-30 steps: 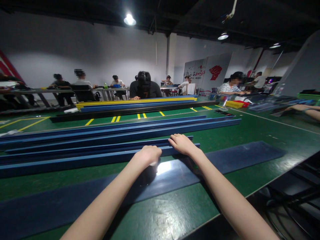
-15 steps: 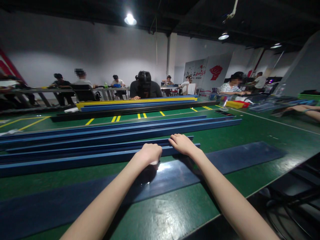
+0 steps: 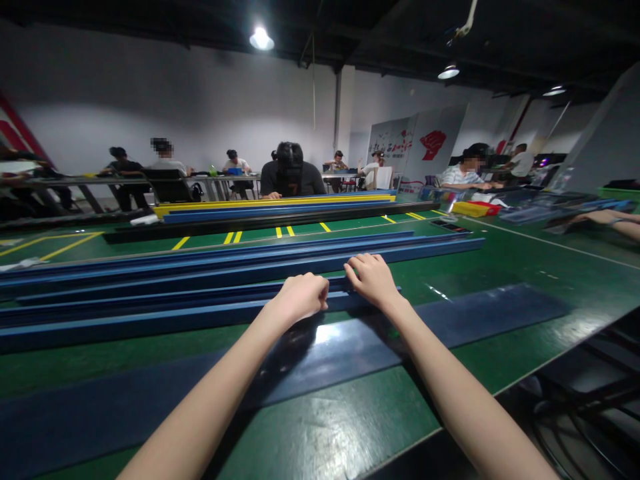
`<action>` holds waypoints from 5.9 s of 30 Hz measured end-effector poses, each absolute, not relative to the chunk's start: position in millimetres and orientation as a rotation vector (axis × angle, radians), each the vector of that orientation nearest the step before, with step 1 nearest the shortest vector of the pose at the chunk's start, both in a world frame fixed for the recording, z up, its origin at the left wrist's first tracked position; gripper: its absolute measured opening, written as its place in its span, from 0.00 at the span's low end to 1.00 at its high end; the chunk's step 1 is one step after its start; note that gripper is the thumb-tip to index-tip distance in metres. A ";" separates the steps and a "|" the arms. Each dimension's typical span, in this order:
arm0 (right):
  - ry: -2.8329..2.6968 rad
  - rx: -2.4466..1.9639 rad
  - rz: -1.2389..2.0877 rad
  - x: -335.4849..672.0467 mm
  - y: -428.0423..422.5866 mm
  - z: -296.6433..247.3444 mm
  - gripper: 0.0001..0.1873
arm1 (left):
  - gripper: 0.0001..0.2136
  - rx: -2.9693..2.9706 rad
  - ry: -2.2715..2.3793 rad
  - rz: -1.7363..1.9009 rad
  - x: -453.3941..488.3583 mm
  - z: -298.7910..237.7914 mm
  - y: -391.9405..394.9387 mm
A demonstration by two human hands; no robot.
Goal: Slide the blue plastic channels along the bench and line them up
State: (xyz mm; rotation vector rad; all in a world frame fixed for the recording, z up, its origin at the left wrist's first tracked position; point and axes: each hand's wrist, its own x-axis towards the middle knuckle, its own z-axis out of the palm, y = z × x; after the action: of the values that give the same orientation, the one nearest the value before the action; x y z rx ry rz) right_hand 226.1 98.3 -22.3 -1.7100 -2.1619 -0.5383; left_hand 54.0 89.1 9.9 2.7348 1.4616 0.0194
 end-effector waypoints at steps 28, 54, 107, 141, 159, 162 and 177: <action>-2.382 -1.744 -0.222 218.0 104.6 -37.5 0.20 | 0.09 2.851 1.636 0.484 52.8 0.8 99.0; -2.252 -1.939 -0.119 236.2 111.1 -31.7 0.24 | 0.13 2.895 1.558 0.435 56.0 -8.3 101.4; -2.130 -2.188 -0.076 265.8 110.7 -27.3 0.26 | 0.18 2.888 1.533 0.323 52.9 -29.7 108.1; -2.079 -2.143 -0.329 260.9 104.8 -21.8 0.19 | 0.17 2.861 1.778 0.298 45.7 -17.8 110.0; -2.178 -2.036 -0.294 241.3 109.3 -32.1 0.16 | 0.15 2.961 1.351 0.408 62.5 -14.1 97.6; -2.175 -2.020 -0.306 239.6 110.3 -34.1 0.16 | 0.15 2.985 1.236 0.381 64.1 -18.0 97.7; -2.042 -2.117 -0.412 265.5 108.7 -26.5 0.14 | 0.15 2.942 1.361 0.295 58.6 -11.6 97.1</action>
State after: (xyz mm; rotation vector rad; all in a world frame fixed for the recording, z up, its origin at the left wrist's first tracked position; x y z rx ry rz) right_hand 265.5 108.7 -26.5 -2.1167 -2.0415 -0.4122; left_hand 58.6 97.1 -11.6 2.9422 1.3605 0.2953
